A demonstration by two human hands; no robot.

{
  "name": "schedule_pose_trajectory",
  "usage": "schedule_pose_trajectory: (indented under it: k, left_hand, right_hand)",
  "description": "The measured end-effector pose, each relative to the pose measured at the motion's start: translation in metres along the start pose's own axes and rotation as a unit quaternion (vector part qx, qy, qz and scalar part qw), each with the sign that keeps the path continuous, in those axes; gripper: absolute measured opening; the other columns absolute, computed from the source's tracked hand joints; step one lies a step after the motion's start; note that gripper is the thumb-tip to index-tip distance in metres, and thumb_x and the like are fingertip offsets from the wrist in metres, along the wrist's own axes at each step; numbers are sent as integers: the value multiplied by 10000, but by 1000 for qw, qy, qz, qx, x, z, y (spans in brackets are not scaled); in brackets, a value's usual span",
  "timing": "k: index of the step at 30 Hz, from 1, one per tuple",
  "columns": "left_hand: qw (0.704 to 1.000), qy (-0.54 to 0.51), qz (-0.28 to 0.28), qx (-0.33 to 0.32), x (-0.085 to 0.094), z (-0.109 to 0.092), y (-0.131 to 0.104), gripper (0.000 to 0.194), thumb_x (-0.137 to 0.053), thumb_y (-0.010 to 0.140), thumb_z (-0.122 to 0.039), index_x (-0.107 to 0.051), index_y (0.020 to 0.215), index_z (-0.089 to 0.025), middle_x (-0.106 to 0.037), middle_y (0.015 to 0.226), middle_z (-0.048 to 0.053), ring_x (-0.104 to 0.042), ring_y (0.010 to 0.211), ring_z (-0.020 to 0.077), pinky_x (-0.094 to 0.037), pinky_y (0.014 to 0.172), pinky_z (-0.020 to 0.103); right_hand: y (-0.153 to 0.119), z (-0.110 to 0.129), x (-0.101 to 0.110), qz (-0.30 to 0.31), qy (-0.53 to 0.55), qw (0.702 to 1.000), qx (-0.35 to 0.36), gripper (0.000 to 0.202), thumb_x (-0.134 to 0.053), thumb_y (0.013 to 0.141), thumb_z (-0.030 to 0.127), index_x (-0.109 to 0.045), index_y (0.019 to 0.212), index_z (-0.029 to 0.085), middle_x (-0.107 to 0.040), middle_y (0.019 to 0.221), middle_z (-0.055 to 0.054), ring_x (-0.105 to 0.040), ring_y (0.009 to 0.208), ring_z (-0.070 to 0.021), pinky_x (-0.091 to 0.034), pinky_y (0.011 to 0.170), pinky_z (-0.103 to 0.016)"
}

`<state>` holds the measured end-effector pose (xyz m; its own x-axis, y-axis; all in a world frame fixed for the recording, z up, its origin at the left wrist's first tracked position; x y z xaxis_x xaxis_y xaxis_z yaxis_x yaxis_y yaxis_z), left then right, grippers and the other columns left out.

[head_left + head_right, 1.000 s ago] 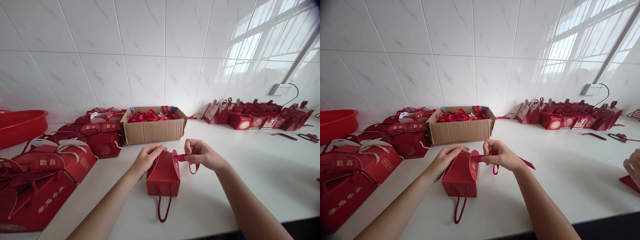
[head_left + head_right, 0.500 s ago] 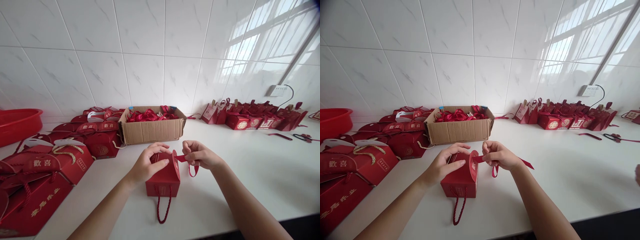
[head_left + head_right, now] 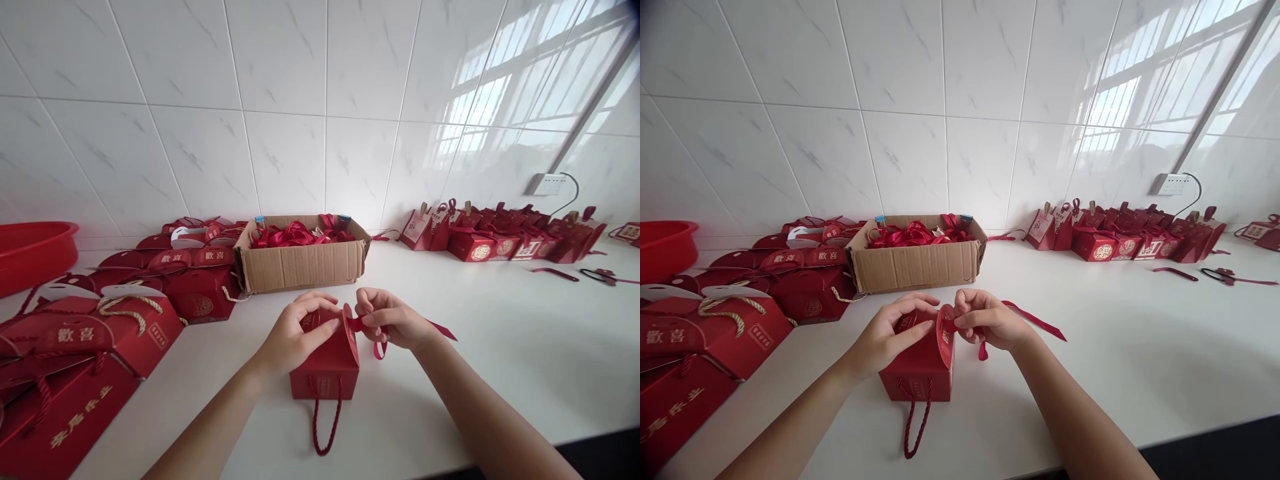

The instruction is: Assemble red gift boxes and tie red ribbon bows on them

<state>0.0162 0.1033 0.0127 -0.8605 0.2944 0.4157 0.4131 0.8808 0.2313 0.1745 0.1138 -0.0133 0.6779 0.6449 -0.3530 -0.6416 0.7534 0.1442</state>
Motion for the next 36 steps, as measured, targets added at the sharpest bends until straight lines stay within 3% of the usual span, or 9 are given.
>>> schedule_pose_trajectory:
  k: [13,21,25,28,30,33,36]
  left_hand:
    - [1000,-8,8,-5,-1,4,1,203,-601,805,-379,-677,907,-222,-584,1177,72,-573,1058,254,-412,946,379]
    - [1000,-5,13,10,-1,0,1,232,-578,806,-397,-651,742,-186,-595,1157,77,-604,935,239,-439,812,348]
    - [995,-81,12,50,0,0,2,236,-582,795,-368,-590,670,-168,-604,1159,62,-601,834,201,-429,690,295]
    - [973,-209,-8,102,8,0,10,200,-573,781,-329,-590,670,-163,-632,1119,54,-590,773,170,-421,656,277]
    - [960,-260,-49,94,20,-8,20,157,-573,757,-294,-622,682,-165,-666,1043,59,-585,912,194,-424,728,274]
    - [948,-300,-93,46,41,-31,34,117,-586,717,-259,-650,675,-171,-692,937,67,-540,1090,220,-406,824,277]
    - [937,-332,-113,-1,58,-59,38,79,-623,692,-244,-650,664,-176,-692,879,57,-573,1060,230,-428,793,283]
  right_hand:
    - [2,-3,0,2,-3,1000,14,255,-675,739,129,-432,689,190,-512,508,71,-384,390,-39,-193,372,-173]
    - [3,1,-4,-23,-96,995,21,285,-740,726,208,-456,706,183,-542,574,63,-476,445,-50,-297,384,-156]
    - [4,5,-4,-36,-159,986,26,315,-696,772,383,-456,720,186,-566,598,44,-489,470,-62,-331,412,-169]
    - [6,6,7,-87,-272,958,7,445,-481,843,601,-477,695,181,-546,573,25,-511,486,-91,-376,444,-204]
    - [8,9,18,-135,-337,932,-3,555,-366,846,674,-497,652,171,-559,603,-7,-539,538,-120,-428,510,-249]
    - [12,26,23,-198,-375,905,22,600,-350,842,687,-571,676,155,-620,761,-65,-582,730,-173,-458,682,-307]
    - [19,51,-2,-158,-357,919,62,591,-318,876,655,-641,809,166,-646,930,-74,-592,906,-195,-449,806,-323]
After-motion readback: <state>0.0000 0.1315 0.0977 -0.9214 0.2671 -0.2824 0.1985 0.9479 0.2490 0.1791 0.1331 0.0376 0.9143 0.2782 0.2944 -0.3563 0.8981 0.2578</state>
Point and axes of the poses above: each hand's wrist, its own y-axis towards the middle knuckle, its own x-axis out of the back of the hand, z = x × y, the point moved 5 cm from there along y, towards the middle knuckle
